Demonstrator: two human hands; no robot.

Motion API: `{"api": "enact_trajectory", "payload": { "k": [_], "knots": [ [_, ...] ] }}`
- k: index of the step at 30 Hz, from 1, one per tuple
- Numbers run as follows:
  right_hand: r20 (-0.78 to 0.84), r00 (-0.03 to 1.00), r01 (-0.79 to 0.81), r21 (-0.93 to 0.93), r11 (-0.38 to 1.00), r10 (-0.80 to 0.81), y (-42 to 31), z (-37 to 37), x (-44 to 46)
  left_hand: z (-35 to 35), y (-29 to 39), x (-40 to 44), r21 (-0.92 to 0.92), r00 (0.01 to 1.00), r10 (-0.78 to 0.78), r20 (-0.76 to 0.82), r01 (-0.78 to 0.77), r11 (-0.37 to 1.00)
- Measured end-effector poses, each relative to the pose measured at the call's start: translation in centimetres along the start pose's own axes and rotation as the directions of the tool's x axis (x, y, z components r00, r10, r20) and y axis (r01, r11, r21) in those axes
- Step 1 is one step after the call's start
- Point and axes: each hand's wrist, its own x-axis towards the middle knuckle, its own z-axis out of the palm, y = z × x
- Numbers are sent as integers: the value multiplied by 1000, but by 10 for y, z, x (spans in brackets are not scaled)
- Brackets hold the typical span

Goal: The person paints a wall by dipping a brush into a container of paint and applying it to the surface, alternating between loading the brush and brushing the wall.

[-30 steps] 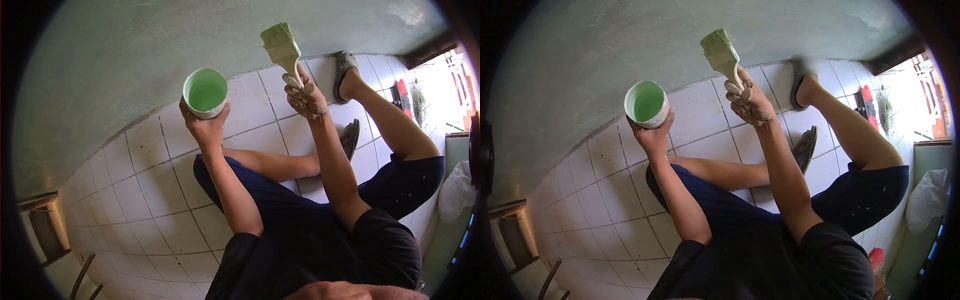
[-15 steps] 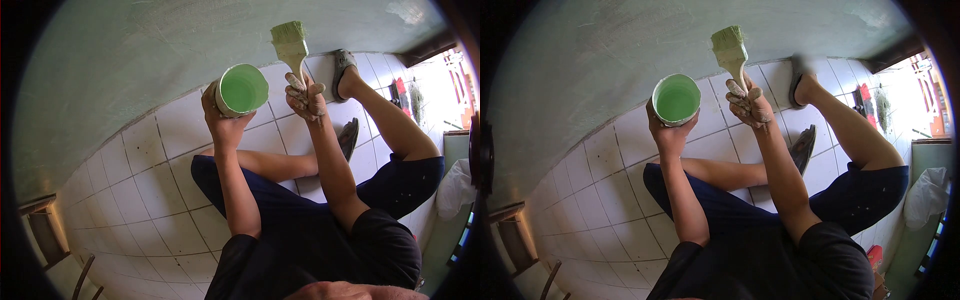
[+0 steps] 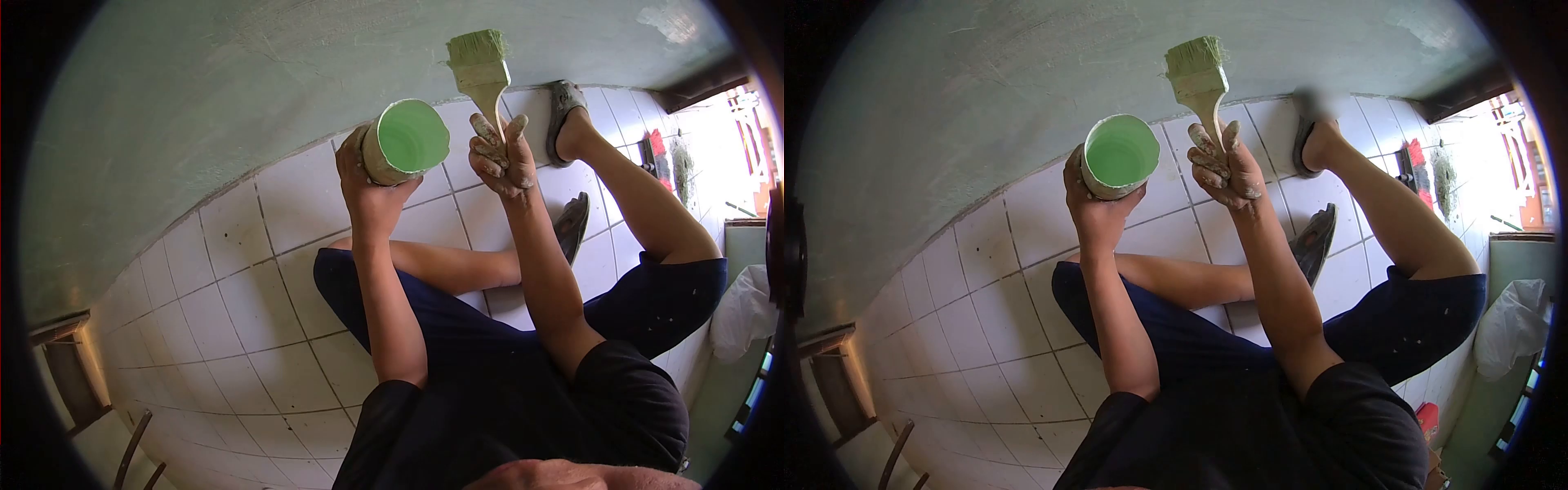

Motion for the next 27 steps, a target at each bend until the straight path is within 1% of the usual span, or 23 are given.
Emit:
{"api": "enact_trajectory", "payload": {
  "k": [2, 4, 5, 7, 9, 10, 11, 12, 13, 14, 15, 17, 18, 19, 20, 21, 22, 23, 25, 26, 27],
  "knots": [
    [0, 1000, -6, 6, 1000, 6, -2, -1, 0, -1, 0, 0, 28, 1000, 11, 0, -11, 1000],
    [122, 991, -65, 65, 996, 57, -6, -4, -1, 0, -3, -1, -53, 999, -45, -8, 44, 998],
    [124, 991, -66, 66, 996, 58, -10, -3, 0, -1, -3, -1, -51, 999, -44, -10, 44, 998],
    [186, 979, -91, 60, 994, 79, -20, -2, 0, -3, -4, -1, -4, 1000, -20, 7, 20, 1000],
    [179, 980, -100, 38, 994, 92, -36, 7, -3, -4, -3, -1, -11, 1000, -25, 16, 25, 1000],
    [146, 982, -95, -148, 984, 117, -46, 12, -4, -4, -3, -1, -21, 999, -31, 25, 31, 999],
    [108, 985, -93, -329, 940, 135, -56, 14, -7, -4, -3, -1, -21, 999, -31, 25, 32, 999],
    [83, 975, -167, -345, 924, 208, -70, 13, -9, -4, -4, 1, -9, 999, -7, 38, 7, 1000],
    [84, 974, -168, -346, 923, 208, -83, 9, -9, -3, -5, 1, 3, 999, 17, 50, -17, 1000],
    [119, 960, -177, -447, 877, 255, -93, 3, -8, -3, -5, 1, 3, 999, 17, 47, -17, 1000],
    [118, 947, -194, -533, 824, 299, -105, 9, -6, -4, -5, 1, 11, 998, 25, 53, -25, 1000],
    [90, 912, -219, -719, 660, 400, -126, 27, -2, -5, -6, 0, 20, 998, 33, 59, -34, 999],
    [79, 898, -214, -782, 585, 433, -133, 42, 2, -5, -7, -1, 0, 998, 20, 61, -20, 1000],
    [54, 883, -192, -865, 463, 466, -140, 57, 8, -5, -7, -1, -19, 998, 9, 61, -8, 1000],
    [55, 883, -191, -865, 464, 466, -143, 70, 13, -5, -7, -2, -18, 998, 9, 60, -8, 1000],
    [124, 896, -20, -948, 317, 426, -143, 81, 19, -5, -6, -2, -33, 998, -2, 67, 4, 999],
    [199, 896, 150, -977, 150, 397, -143, 92, 25, -5, -6, -2, -49, 997, -13, 75, 16, 999],
    [201, 896, 152, -977, 151, 396, -144, 103, 30, -5, -5, -2, -48, 997, -11, 75, 14, 999],
    [76, 847, 178, -973, -145, 527, -147, 127, 42, -3, -5, -2, -61, 996, -31, 86, 37, 997],
    [-24, 843, 138, -956, -258, 538, -147, 141, 46, -3, -4, -2, -61, 996, -32, 86, 37, 997],
    [-25, 842, 135, -957, -256, 538, -146, 150, 48, -3, -3, -1, -85, 994, -52, 101, 60, 995]
  ]
}}
